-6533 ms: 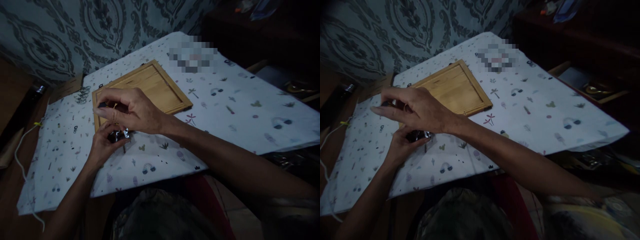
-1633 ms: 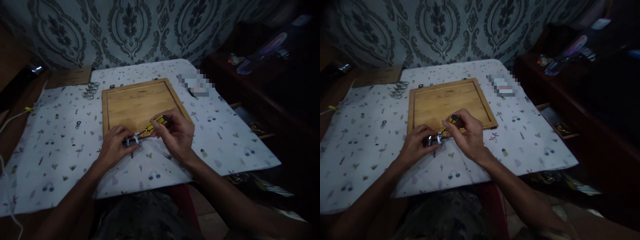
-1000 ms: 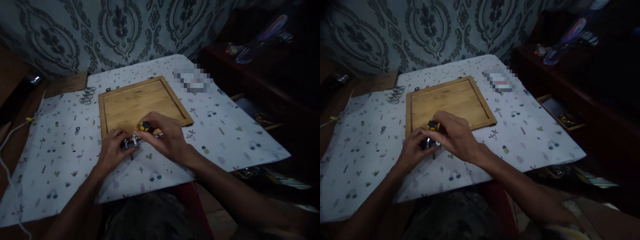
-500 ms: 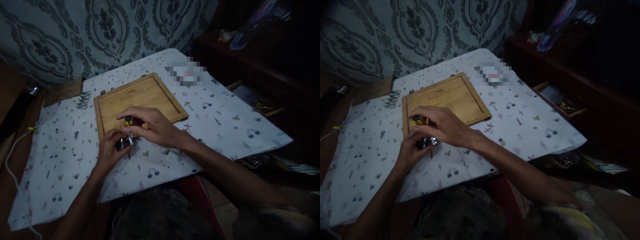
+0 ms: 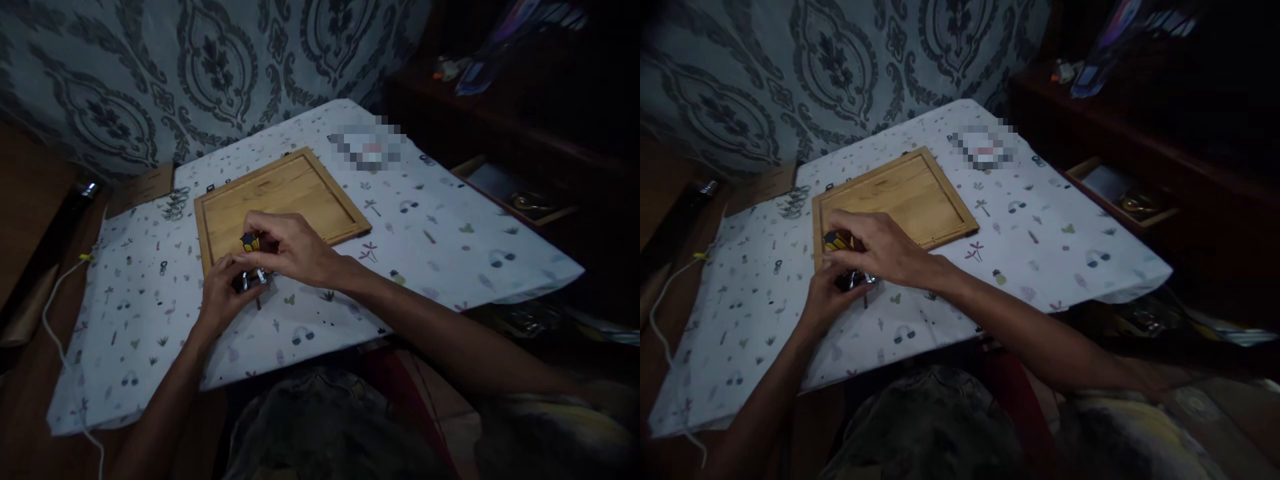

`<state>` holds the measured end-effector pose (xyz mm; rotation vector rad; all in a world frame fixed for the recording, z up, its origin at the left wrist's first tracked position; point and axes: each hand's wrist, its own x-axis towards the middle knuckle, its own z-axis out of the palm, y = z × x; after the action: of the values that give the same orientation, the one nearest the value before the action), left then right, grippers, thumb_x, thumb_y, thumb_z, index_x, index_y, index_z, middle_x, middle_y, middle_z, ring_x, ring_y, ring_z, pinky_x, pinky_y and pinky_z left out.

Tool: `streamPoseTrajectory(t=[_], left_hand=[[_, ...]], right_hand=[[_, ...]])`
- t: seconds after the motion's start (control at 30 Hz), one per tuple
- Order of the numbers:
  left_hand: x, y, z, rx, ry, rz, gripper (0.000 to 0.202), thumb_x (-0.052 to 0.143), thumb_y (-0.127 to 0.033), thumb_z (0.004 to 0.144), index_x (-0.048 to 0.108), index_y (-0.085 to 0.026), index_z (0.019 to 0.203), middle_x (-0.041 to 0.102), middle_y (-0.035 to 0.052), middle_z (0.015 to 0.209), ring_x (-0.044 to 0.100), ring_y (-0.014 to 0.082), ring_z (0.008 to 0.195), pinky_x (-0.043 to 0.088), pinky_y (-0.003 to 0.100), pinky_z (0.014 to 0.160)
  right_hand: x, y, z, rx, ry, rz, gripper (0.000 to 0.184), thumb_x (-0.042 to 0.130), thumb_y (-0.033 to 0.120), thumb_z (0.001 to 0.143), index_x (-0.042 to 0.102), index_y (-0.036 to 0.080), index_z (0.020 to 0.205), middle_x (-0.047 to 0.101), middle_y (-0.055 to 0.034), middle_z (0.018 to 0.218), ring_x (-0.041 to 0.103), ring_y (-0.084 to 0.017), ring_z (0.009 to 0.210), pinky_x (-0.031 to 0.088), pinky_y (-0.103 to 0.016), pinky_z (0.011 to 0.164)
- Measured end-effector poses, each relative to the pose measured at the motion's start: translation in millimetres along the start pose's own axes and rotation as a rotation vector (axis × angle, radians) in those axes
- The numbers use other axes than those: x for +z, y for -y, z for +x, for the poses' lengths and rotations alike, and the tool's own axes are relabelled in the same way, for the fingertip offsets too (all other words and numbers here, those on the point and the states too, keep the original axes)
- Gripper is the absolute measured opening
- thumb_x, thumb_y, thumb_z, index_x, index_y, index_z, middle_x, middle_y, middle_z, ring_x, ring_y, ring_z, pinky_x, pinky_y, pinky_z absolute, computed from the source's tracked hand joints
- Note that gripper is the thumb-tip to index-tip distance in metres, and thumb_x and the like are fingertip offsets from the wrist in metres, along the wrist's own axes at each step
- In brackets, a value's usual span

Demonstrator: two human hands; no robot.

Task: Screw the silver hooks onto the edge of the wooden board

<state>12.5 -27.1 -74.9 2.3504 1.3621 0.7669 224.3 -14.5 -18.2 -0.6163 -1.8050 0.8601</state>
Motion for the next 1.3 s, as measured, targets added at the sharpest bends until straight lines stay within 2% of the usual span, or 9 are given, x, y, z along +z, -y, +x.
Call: streamPoseTrajectory(t=[0.13, 0.23, 0.4, 0.53, 0.63, 0.93, 1.13, 1.3], left_hand=[[0.1, 0.3, 0.2, 0.027, -0.008, -0.010, 0.026, 0.079, -0.042, 0.083, 0.075, -0.025, 0.103, 0.070, 0.0045, 0.099, 0.066, 0.0254, 0.098, 0.053, 0.041, 0.085], [0.8, 2.0, 0.1, 0.024, -0.008, -0.016, 0.026, 0.080, -0.040, 0.082, 0.074, -0.025, 0.102, 0.070, 0.0038, 0.098, 0.066, 0.0246, 0.098, 0.053, 0.040, 0.086], [2.1, 5.7, -0.2, 0.034, 0.001, -0.021, 0.028, 0.081, -0.040, 0.081, 0.073, -0.024, 0.102, 0.070, 0.0047, 0.100, 0.066, 0.0243, 0.098, 0.053, 0.041, 0.088], [1.8, 6.2, -0.8, 0.045, -0.007, -0.026, 0.027, 0.080, -0.040, 0.082, 0.073, -0.024, 0.103, 0.070, 0.0050, 0.101, 0.066, 0.0251, 0.100, 0.053, 0.042, 0.088], [2.0, 6.3, -1.2, 0.048, -0.019, -0.037, 0.025, 0.079, -0.040, 0.082, 0.073, -0.024, 0.100, 0.071, 0.0046, 0.101, 0.066, 0.0251, 0.099, 0.053, 0.041, 0.087], [3.5, 9.5, -0.4, 0.039, 0.000, -0.021, 0.025, 0.081, -0.038, 0.081, 0.073, -0.024, 0.100, 0.068, 0.0035, 0.098, 0.065, 0.0233, 0.098, 0.052, 0.039, 0.089], [2.3, 7.9, 0.7, 0.035, 0.020, -0.022, 0.025, 0.081, -0.037, 0.081, 0.072, -0.023, 0.100, 0.069, 0.0042, 0.100, 0.064, 0.0236, 0.098, 0.051, 0.040, 0.090], [1.3, 3.5, 0.3, 0.000, 0.038, -0.038, 0.026, 0.081, -0.035, 0.081, 0.072, -0.023, 0.102, 0.069, 0.0045, 0.102, 0.064, 0.0245, 0.100, 0.051, 0.041, 0.091]], right_hand=[[-2.8, -0.5, -1.7, 0.048, 0.013, 0.037, 0.022, 0.068, 0.032, 0.090, 0.051, 0.020, 0.084, 0.049, 0.0058, 0.071, 0.049, -0.010, 0.068, 0.037, -0.022, 0.062], [-8.0, -0.9, -4.6, 0.081, 0.041, 0.073, 0.022, 0.068, 0.037, 0.089, 0.055, 0.019, 0.087, 0.053, 0.0049, 0.073, 0.052, -0.010, 0.067, 0.040, -0.022, 0.061], [-8.2, -3.0, -8.0, 0.138, 0.082, 0.159, 0.016, 0.063, 0.033, 0.091, 0.057, 0.019, 0.096, 0.057, 0.0043, 0.071, 0.057, -0.011, 0.064, 0.042, -0.023, 0.060], [0.1, -5.1, -4.4, 0.000, -0.005, -0.001, 0.020, 0.066, 0.032, 0.091, 0.052, 0.020, 0.083, 0.051, 0.0045, 0.072, 0.050, -0.011, 0.066, 0.039, -0.023, 0.062], [6.1, -7.4, -1.4, -0.062, -0.060, -0.075, 0.023, 0.066, 0.031, 0.091, 0.048, 0.021, 0.081, 0.050, 0.0045, 0.074, 0.048, -0.011, 0.069, 0.038, -0.024, 0.065], [11.4, -8.1, -7.3, 0.010, -0.158, -0.074, 0.020, 0.066, 0.030, 0.089, 0.049, 0.021, 0.083, 0.049, 0.0054, 0.072, 0.047, -0.012, 0.066, 0.037, -0.025, 0.063], [17.6, -4.7, -8.5, 0.040, -0.176, -0.087, 0.018, 0.067, 0.028, 0.090, 0.052, 0.021, 0.084, 0.050, 0.0055, 0.072, 0.049, -0.011, 0.065, 0.039, -0.025, 0.063], [21.4, -8.8, -8.8, 0.053, -0.196, -0.121, 0.025, 0.068, 0.033, 0.090, 0.051, 0.021, 0.078, 0.049, 0.0052, 0.070, 0.048, -0.011, 0.064, 0.038, -0.025, 0.062]])
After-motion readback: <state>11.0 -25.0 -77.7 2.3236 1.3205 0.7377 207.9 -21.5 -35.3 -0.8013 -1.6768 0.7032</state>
